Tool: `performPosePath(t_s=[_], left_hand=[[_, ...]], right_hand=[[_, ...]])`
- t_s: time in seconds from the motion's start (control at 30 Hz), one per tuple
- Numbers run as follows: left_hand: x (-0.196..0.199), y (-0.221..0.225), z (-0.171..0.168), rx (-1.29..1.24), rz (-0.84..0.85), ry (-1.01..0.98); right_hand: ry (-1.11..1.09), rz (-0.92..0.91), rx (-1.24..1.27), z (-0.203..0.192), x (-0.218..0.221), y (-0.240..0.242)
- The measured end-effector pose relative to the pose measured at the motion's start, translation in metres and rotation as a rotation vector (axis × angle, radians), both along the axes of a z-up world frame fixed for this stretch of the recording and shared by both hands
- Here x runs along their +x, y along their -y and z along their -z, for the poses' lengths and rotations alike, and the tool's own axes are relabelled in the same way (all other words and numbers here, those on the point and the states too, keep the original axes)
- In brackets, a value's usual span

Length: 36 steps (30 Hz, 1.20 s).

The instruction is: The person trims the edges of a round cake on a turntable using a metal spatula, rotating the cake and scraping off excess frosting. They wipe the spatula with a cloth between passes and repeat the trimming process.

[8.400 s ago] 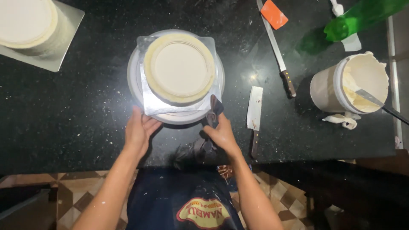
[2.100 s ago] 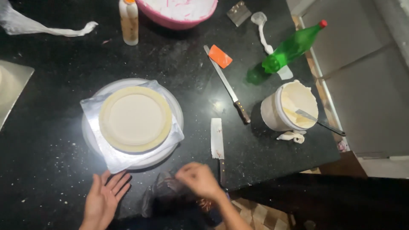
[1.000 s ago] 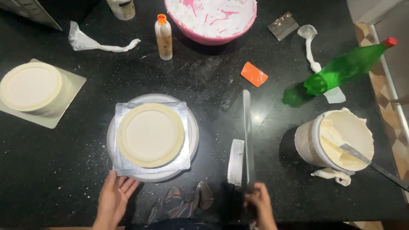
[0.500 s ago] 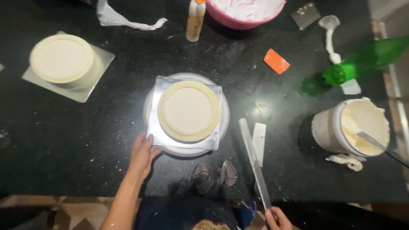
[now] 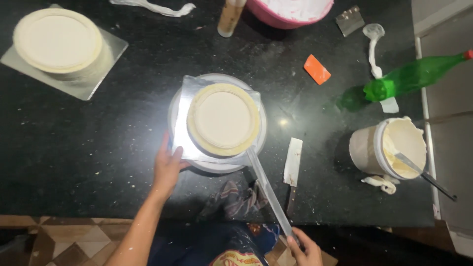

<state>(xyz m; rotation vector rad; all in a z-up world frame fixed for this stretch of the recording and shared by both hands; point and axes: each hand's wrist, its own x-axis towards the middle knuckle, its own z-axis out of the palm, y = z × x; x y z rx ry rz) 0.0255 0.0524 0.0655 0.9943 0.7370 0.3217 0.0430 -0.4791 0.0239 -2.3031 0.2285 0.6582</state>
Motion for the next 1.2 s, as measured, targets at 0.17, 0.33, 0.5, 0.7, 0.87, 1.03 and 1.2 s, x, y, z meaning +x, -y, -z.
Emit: performPosePath(t_s=[0.17,0.33,0.5,0.7,0.87,1.03,1.2], left_hand=[[0.004,0.002,-0.006,0.135,0.024,0.002],[0.004,0.003,-0.008,0.269,0.031,0.117],[0.004,-0.004,-0.027,0.334,0.073,0.042],[0.004,-0.010,-0.034,0.329,0.123,-0.005],[0.004,-0.015,-0.043,0.297,0.163,-0.056],[0.006,-0.018,-0.036,0.298,0.174,-0.035],[0.006,-0.020,-0.048,0.271,0.200,-0.103]], right_hand=[[0.098,-0.141,0.115,0.011,0.051,-0.019],[0.058,-0.110,0.128,-0.017,0.080,-0.050],[0.026,-0.106,0.120,-0.039,0.093,-0.086],[0.079,-0.135,0.137,-0.021,0.107,-0.097],[0.093,-0.116,0.213,-0.010,0.107,-0.101],[0.144,-0.116,0.214,-0.010,0.095,-0.106],[0.197,-0.089,0.298,0.000,0.087,-0.102]])
